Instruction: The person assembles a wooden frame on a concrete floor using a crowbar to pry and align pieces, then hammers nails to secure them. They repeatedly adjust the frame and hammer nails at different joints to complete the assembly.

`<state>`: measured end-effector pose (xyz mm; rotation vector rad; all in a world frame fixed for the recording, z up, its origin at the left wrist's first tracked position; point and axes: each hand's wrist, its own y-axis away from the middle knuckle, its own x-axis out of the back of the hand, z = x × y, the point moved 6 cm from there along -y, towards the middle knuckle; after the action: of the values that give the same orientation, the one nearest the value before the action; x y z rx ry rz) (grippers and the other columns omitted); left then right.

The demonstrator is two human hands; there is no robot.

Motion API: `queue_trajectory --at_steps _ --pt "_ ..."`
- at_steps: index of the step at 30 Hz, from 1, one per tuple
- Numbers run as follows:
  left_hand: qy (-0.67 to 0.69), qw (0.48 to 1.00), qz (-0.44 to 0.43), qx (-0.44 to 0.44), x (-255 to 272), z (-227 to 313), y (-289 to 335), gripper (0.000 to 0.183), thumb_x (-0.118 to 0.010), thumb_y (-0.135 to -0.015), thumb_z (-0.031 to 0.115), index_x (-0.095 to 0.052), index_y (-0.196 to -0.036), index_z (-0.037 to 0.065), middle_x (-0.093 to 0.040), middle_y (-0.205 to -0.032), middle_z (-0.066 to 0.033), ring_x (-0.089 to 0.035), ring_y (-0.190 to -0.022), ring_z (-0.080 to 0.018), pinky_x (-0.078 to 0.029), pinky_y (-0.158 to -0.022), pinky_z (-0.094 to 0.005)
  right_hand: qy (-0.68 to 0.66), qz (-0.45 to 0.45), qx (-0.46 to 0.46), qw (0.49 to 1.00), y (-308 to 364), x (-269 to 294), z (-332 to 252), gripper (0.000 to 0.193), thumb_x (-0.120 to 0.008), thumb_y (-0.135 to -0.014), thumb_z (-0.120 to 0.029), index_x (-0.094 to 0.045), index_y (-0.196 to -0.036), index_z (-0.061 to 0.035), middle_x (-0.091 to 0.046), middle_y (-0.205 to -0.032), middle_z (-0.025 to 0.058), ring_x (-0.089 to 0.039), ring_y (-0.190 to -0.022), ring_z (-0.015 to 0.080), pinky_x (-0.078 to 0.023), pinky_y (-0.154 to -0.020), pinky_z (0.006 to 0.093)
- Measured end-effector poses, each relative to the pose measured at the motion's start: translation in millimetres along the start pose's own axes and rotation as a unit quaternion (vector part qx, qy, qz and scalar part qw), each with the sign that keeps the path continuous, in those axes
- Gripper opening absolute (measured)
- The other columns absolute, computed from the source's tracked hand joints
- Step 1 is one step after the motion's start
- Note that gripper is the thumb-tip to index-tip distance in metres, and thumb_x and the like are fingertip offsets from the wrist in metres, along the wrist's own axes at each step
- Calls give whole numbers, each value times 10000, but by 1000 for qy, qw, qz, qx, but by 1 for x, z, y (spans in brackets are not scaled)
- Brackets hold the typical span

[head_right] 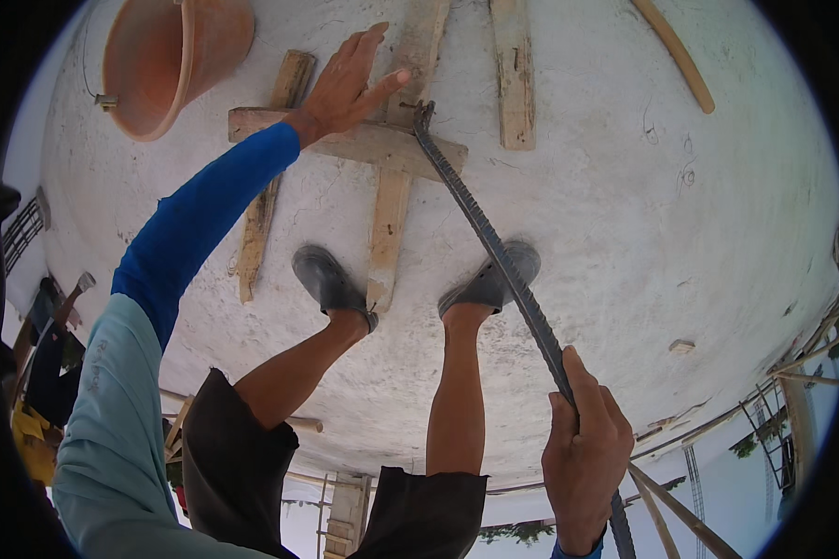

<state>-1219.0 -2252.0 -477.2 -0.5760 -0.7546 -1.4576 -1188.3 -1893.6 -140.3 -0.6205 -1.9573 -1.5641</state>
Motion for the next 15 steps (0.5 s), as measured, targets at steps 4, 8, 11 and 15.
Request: queue_trajectory --at_steps 4,8,11,15 --pt "-171 974 -136 -61 23 0 98 1044 -713 -939 688 -316 -1674 63 -505 -1522 -268 -470 -1461 -415 -393 -1206 -563 33 -29 -29 999 -20 41 -5 413 -718 -975 -10 -686 -1384 36 -785 -1016 213 -751 -777 227 -548 -671 316" --pt "-237 956 -151 -82 13 0 112 973 -826 -899 550 -373 -1675 177 -580 -1395 -189 -538 -1348 -353 -415 -1152 -522 29 -82 -36 996 -50 92 -32 414 -694 -997 -42 -673 -1403 37 -598 -717 60 -516 -630 107 -397 -591 294" --pt "-238 962 -113 -78 13 14 111 932 -837 -893 532 -413 -1660 214 -607 -1298 -149 -566 -1244 -320 -440 -1074 -483 25 -106 53 993 -75 131 -62 384 -687 -1023 -70 -666 -1394 28 -604 -746 47 -533 -671 111 -444 -638 300" --pt "-229 968 -90 -41 27 30 115 860 -805 -919 543 -456 -1635 217 -647 -1220 -141 -606 -1162 -309 -456 -1017 -449 145 -96 87 981 -103 171 -105 353 -660 -1043 -26 -592 -1388 7 -575 -814 40 -541 -691 115 -476 -645 301"
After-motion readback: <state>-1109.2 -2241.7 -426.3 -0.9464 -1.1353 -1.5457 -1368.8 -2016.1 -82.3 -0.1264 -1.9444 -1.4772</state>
